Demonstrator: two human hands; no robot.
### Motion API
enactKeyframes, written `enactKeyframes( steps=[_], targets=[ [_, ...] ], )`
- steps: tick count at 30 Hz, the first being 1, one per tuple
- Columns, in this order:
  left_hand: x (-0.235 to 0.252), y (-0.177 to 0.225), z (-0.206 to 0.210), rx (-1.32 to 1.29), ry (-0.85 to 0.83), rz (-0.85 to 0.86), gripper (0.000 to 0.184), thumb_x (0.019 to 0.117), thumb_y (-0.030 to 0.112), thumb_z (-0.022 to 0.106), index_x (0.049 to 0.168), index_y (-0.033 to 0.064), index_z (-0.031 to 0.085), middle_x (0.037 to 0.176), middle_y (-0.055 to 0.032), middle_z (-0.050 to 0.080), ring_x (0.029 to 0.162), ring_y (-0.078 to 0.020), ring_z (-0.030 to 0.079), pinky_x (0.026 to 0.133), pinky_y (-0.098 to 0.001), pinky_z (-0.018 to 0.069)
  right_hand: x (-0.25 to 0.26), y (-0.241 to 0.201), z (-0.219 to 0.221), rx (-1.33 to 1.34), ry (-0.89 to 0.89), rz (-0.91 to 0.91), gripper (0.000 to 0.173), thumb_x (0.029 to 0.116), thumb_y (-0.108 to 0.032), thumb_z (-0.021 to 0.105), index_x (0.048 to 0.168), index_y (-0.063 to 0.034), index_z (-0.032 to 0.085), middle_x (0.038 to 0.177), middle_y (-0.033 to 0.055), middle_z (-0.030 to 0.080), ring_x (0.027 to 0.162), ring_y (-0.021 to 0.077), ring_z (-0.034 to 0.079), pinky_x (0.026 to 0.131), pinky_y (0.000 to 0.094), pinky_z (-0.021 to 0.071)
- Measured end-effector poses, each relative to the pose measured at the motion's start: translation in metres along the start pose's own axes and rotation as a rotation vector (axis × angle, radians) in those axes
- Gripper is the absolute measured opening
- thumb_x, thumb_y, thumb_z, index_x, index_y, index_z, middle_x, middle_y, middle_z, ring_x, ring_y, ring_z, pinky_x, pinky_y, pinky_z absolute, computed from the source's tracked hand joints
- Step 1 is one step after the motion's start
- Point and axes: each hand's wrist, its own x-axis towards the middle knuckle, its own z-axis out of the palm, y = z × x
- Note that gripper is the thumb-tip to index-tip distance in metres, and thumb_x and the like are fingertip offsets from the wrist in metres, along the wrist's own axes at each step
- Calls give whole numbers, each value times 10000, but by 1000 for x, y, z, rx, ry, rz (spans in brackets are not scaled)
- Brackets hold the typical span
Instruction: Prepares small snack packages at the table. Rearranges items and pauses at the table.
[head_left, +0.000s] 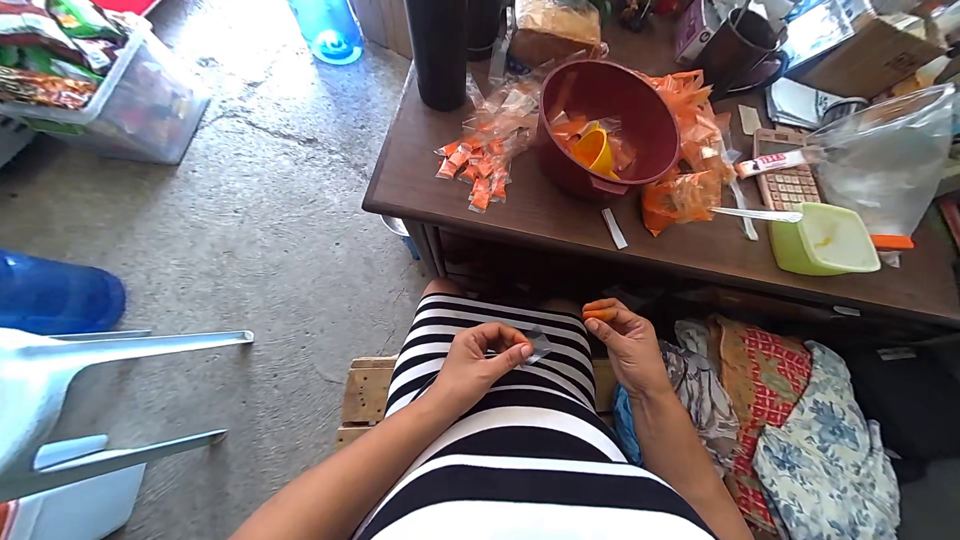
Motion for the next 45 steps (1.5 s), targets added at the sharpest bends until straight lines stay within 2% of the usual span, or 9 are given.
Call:
enactKeyframes(
  steps=[5, 9, 14, 16, 18, 21, 28, 39, 45],
  targets=[
    [-1, 2, -1, -2, 4, 3, 73, 910, 23, 699, 942, 88, 709, 821, 100, 710, 759, -2, 675, 743, -201, 577, -1, -2, 15, 53, 10, -13, 134, 879, -155, 791, 756, -158, 739, 940, -51, 728, 916, 33, 674, 838, 190, 562],
    [-1, 2, -1, 6, 6, 9, 52, 916, 35, 694, 945, 76, 706, 823, 97, 705, 764, 0, 669, 749, -199, 571, -4, -5, 21, -41, -61, -33, 207, 1018, -127, 604, 935, -79, 787, 1119, 2, 741, 1050, 75, 681, 949, 244, 552],
    [-1, 1, -2, 5, 3, 8, 54, 915, 33, 698, 946, 76, 707, 827, 95, 706, 766, 0, 670, 750, -203, 574, -15, -12, 33, -138, -66, -58, 31, 851, -121, 809, 851, -131, 779, 1008, -52, 718, 993, 29, 661, 875, 184, 562],
    [0, 0, -3, 9, -2, 22, 45, 917, 44, 701, 946, 77, 710, 830, 100, 707, 768, 3, 668, 751, -200, 571, -18, -14, 37, -209, -83, -85, 82, 911, -172, 756, 850, -118, 759, 1015, -43, 718, 1005, 29, 656, 890, 186, 551],
    [0, -1, -3, 8, -5, 30, 44, 916, 44, 704, 944, 76, 711, 831, 96, 708, 769, 1, 668, 751, -199, 569, -19, -15, 40, -294, -142, -120, 238, 1013, -235, 628, 1003, -43, 769, 1142, 15, 712, 1078, 46, 650, 937, 210, 545],
    [-1, -1, -3, 22, -9, 49, 40, 913, 36, 702, 940, 64, 709, 836, 92, 706, 774, 9, 660, 750, -185, 559, -19, -16, 43, -381, -234, -129, 414, 994, -335, 646, 1216, 7, 715, 1311, 85, 648, 1181, 63, 604, 976, 210, 519],
    [-1, 1, -3, 37, -15, 55, 42, 913, 41, 706, 941, 72, 710, 830, 103, 701, 769, 18, 656, 741, -175, 553, -21, -13, 48, -418, -213, -160, 295, 965, -249, 689, 1165, -42, 757, 1006, -30, 647, 943, -27, 590, 833, 121, 499],
    [2, -1, -2, 38, -73, 53, 33, 914, 38, 706, 940, 60, 707, 836, 101, 696, 778, 28, 648, 745, -169, 548, -20, -9, 51, -351, -89, -227, 125, 869, -220, 806, 798, -148, 731, 814, -106, 604, 799, -63, 564, 726, 87, 481],
    [3, 0, -2, 53, -41, 59, 27, 927, 47, 697, 950, 56, 707, 845, 98, 697, 789, 22, 654, 758, -177, 554, -18, -7, 48, -351, -181, -224, 189, 1008, -125, 623, 1092, -27, 762, 1006, -23, 648, 883, -23, 610, 778, 127, 541]
  ],
)
